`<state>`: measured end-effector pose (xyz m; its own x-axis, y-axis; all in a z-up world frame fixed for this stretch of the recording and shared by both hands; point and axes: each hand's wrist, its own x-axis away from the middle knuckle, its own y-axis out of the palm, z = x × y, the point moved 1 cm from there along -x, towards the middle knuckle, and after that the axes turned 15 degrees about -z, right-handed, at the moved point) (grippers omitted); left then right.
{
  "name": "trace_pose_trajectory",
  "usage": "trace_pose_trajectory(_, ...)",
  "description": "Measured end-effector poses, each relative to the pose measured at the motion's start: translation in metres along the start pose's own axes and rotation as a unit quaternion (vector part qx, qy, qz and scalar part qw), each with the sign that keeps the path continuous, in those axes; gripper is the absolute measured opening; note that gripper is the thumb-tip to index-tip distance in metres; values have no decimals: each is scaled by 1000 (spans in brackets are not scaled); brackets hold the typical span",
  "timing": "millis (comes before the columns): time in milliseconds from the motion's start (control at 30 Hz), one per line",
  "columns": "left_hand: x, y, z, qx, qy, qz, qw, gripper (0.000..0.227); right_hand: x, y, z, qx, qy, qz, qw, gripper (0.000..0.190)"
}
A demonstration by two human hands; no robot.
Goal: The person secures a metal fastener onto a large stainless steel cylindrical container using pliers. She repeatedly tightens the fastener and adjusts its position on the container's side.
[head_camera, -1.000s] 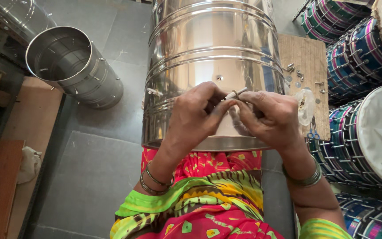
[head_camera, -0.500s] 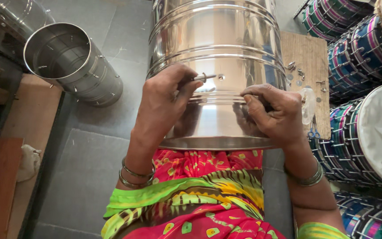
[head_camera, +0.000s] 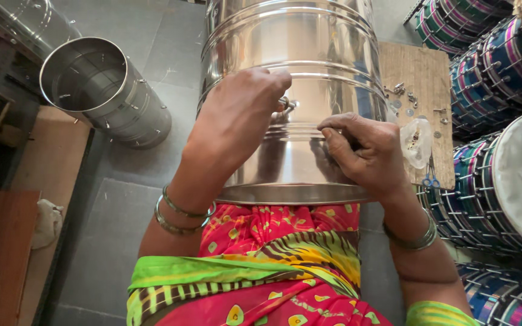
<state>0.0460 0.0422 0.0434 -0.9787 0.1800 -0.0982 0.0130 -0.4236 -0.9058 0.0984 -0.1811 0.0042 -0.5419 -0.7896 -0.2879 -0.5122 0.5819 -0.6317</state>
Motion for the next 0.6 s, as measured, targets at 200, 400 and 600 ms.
trace_pose_trajectory(200, -35, -2, 21, -119, -130, -148, 973, 7, -2, 1, 1, 18, -2, 5, 1000, 9)
trace_pose_trajectory(400, -38, 5, 14, -125, 20, 48, 991, 4, -1, 3, 0, 26, -3, 8, 1000, 10)
trace_pose_trajectory(600, -32, 9, 9, -58, 74, 51, 994, 12, -2, 4, 0, 23, -41, 18, 999, 12)
